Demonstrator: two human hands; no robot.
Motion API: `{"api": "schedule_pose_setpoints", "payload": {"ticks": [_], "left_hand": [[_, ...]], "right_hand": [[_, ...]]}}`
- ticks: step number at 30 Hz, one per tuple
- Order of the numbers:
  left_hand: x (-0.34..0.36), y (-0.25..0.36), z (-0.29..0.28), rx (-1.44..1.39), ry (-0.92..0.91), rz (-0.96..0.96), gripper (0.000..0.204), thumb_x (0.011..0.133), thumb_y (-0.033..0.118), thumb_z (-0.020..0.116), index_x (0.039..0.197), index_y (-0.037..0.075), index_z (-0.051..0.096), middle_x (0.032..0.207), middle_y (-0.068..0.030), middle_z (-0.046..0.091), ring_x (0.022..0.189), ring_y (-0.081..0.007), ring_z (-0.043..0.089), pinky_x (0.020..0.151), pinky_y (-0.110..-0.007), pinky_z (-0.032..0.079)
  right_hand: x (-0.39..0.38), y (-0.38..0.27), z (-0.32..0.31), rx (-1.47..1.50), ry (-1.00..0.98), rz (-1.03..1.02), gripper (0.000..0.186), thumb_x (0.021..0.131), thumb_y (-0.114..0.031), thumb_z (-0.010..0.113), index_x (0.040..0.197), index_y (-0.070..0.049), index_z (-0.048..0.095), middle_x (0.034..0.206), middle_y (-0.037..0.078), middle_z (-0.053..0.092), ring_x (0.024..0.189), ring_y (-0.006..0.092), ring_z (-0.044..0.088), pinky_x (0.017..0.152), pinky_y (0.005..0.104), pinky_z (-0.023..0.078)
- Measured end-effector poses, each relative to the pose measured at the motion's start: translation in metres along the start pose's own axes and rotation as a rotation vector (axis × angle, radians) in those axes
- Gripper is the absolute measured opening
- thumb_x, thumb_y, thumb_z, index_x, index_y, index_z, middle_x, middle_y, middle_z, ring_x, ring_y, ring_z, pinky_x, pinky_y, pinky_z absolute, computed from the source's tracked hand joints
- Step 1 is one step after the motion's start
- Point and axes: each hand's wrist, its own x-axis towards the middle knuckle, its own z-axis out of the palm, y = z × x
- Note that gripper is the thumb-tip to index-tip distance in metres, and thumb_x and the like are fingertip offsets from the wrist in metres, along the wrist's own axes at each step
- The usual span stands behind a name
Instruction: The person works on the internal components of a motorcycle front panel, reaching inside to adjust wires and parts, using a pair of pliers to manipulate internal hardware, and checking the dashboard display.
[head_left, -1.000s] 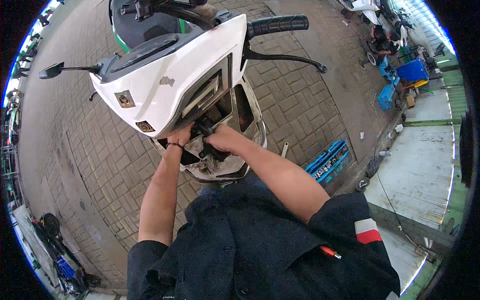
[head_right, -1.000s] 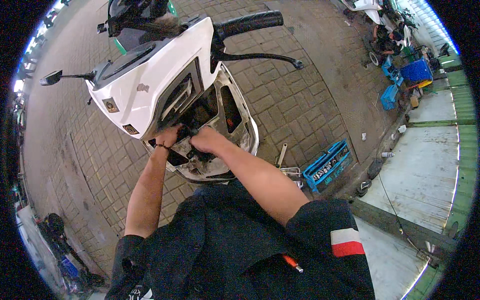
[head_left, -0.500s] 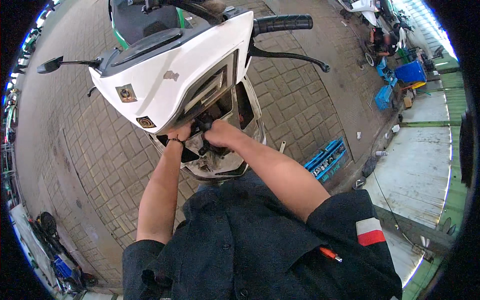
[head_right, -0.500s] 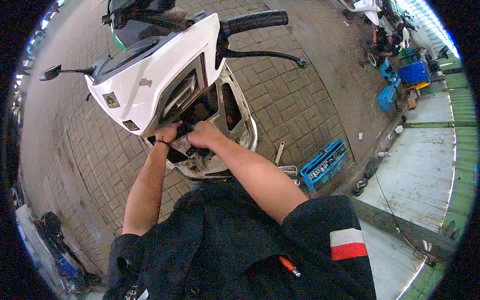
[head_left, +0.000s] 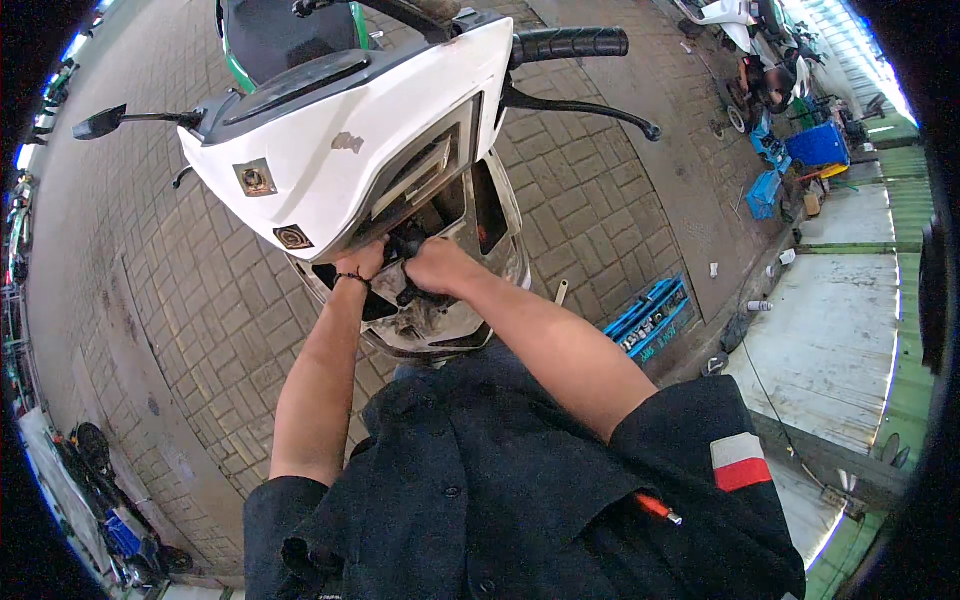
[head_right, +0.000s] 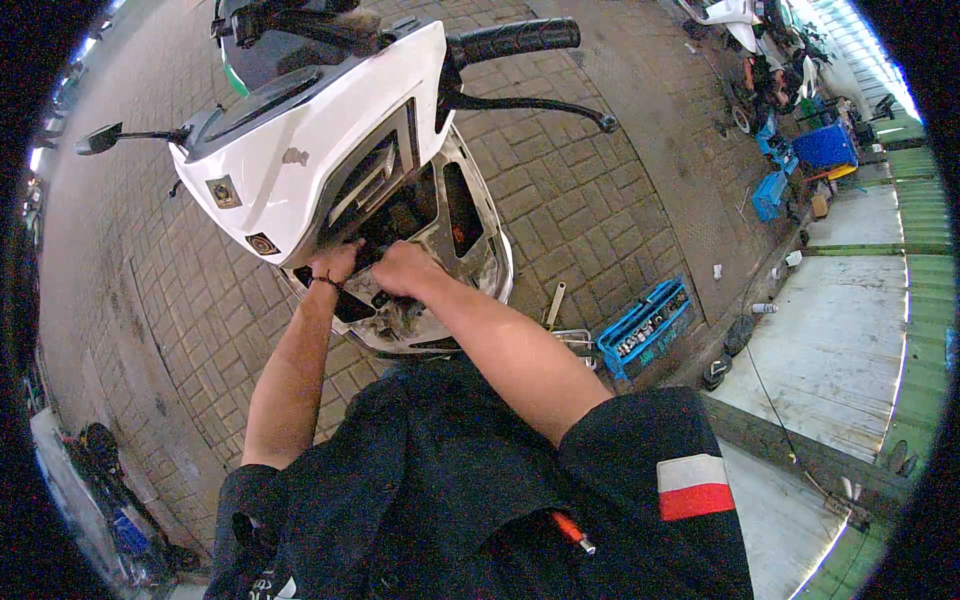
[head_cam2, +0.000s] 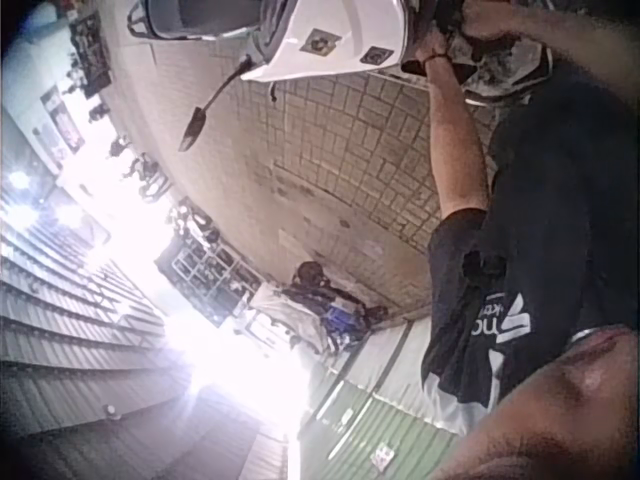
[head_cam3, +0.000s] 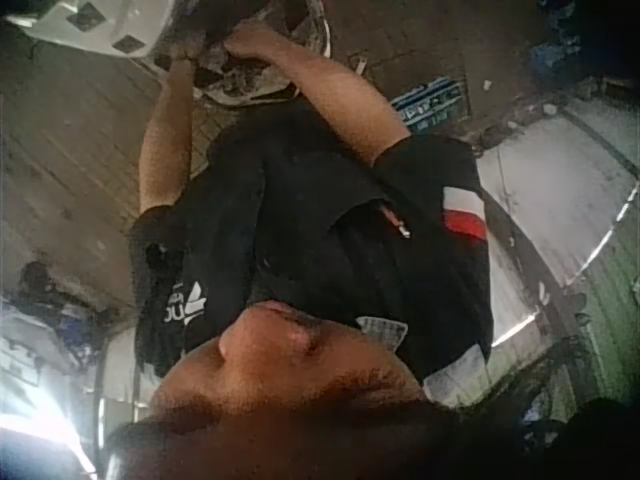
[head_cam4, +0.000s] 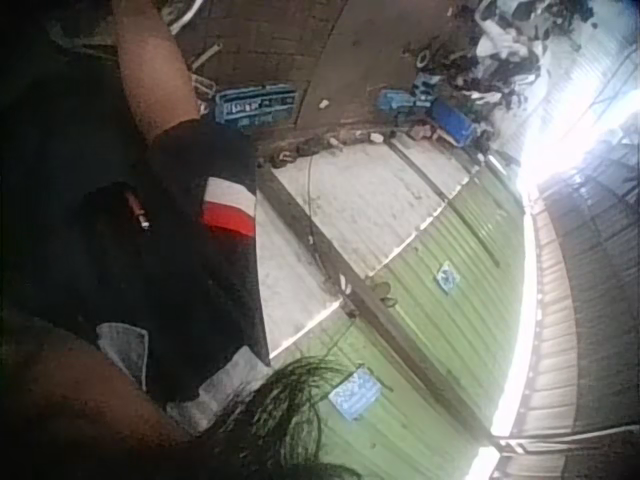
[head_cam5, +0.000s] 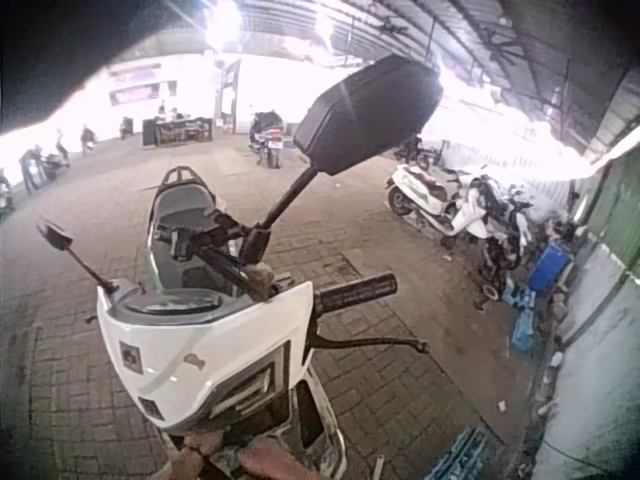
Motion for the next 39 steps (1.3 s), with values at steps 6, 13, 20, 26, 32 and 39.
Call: {"api": "schedule_pose_setpoints", "payload": {"ticks": [6, 13, 20, 26, 32, 39], "left_hand": [[0.007, -0.021, 0.003, -0.098, -0.023, -0.002, 0.057, 0.083, 0.048, 0.045, 0.13, 0.017, 0.04, 0.139, -0.0098, 0.032, 0.13, -0.0303, 0.025, 0.107, -0.043, 0.018], [0.014, 0.001, -0.006, -0.071, 0.017, 0.047, 0.055, 0.084, 0.04, 0.048, 0.13, 0.012, 0.039, 0.138, -0.0103, 0.034, 0.128, -0.0291, 0.029, 0.107, -0.04, 0.019], [0.033, -0.039, 0.027, -0.06, -0.044, 0.037, 0.052, 0.085, 0.041, 0.045, 0.124, 0.008, 0.046, 0.127, -0.0171, 0.046, 0.118, -0.0342, 0.042, 0.101, -0.041, 0.029], [0.045, -0.055, 0.034, -0.194, 0.001, -0.076, 0.057, 0.074, 0.042, 0.061, 0.123, 0.015, 0.049, 0.131, -0.0122, 0.043, 0.123, -0.0307, 0.036, 0.101, -0.042, 0.027], [0.035, -0.039, 0.03, 0.048, 0.022, -0.012, 0.054, 0.082, 0.048, 0.05, 0.121, 0.01, 0.049, 0.128, -0.0145, 0.046, 0.121, -0.031, 0.039, 0.099, -0.039, 0.032], [0.021, -0.03, 0.024, 0.111, 0.132, 0.025, 0.052, 0.085, 0.051, 0.044, 0.112, 0.009, 0.057, 0.12, -0.0153, 0.052, 0.11, -0.0327, 0.049, 0.091, -0.042, 0.04]], "right_hand": [[-0.012, -0.018, 0.004, 0.105, -0.008, 0.037, 0.032, 0.074, -0.022, 0.046, 0.082, 0.005, 0.062, 0.092, 0.028, 0.058, 0.091, 0.0396, 0.057, 0.082, 0.0421, 0.045], [0.0, 0.005, 0.018, -0.017, 0.001, -0.037, 0.029, 0.073, -0.02, 0.051, 0.081, 0.005, 0.062, 0.09, 0.026, 0.06, 0.086, 0.0384, 0.059, 0.078, 0.0434, 0.046], [-0.02, -0.015, 0.011, 0.054, 0.062, 0.093, 0.023, 0.066, -0.011, 0.056, 0.08, 0.005, 0.064, 0.087, 0.026, 0.061, 0.085, 0.0348, 0.062, 0.073, 0.04, 0.051], [-0.027, -0.016, 0.006, 0.035, 0.064, -0.004, 0.027, 0.072, -0.017, 0.054, 0.079, 0.008, 0.062, 0.085, 0.028, 0.06, 0.085, 0.0368, 0.061, 0.075, 0.0426, 0.05], [-0.021, -0.006, 0.017, 0.052, 0.114, 0.07, 0.029, 0.072, -0.018, 0.053, 0.081, 0.008, 0.062, 0.084, 0.028, 0.06, 0.086, 0.0368, 0.061, 0.074, 0.0433, 0.05], [-0.016, -0.002, 0.011, 0.052, 0.055, 0.019, 0.029, 0.07, -0.018, 0.052, 0.08, 0.008, 0.062, 0.085, 0.026, 0.061, 0.084, 0.037, 0.06, 0.075, 0.0424, 0.049]]}}
